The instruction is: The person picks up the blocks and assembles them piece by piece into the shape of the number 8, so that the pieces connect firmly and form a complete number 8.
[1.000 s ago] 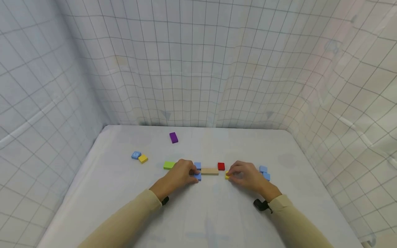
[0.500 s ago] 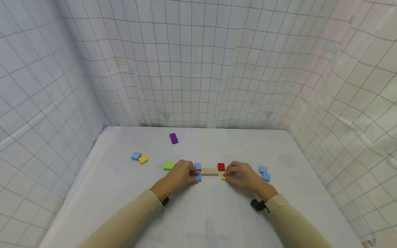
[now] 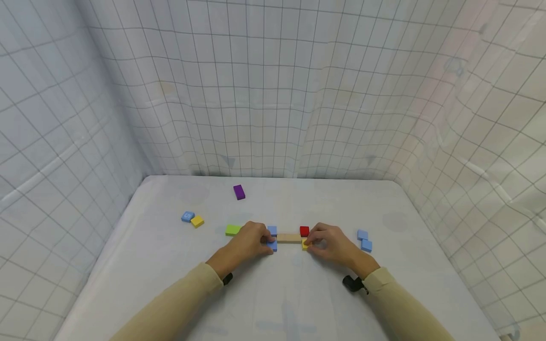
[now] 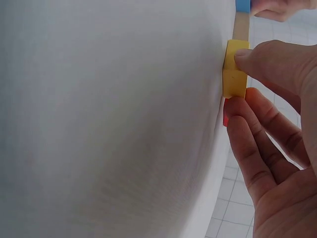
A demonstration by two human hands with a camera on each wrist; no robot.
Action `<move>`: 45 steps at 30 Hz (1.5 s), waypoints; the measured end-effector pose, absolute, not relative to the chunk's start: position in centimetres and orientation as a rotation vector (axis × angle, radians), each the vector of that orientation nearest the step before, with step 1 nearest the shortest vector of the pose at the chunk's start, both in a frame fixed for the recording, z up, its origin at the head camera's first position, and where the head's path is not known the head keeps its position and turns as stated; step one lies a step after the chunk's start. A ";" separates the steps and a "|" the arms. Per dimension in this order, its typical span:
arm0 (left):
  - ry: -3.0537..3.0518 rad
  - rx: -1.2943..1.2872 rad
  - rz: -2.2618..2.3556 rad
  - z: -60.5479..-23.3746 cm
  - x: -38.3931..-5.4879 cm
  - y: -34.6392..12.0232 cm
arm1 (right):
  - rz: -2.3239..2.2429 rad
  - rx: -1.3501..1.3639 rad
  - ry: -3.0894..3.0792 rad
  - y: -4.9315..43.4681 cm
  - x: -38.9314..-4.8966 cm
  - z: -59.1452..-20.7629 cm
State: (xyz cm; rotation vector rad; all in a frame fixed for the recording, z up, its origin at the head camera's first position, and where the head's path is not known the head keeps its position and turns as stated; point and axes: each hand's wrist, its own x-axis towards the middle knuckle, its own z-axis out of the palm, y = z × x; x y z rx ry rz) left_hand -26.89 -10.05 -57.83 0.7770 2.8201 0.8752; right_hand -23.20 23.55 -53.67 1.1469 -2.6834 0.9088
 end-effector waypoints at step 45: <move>2.830 0.756 0.878 -56.2 -25.8 -9.7 | 0.909 1.183 -2.666 23.4 -23.0 -53.6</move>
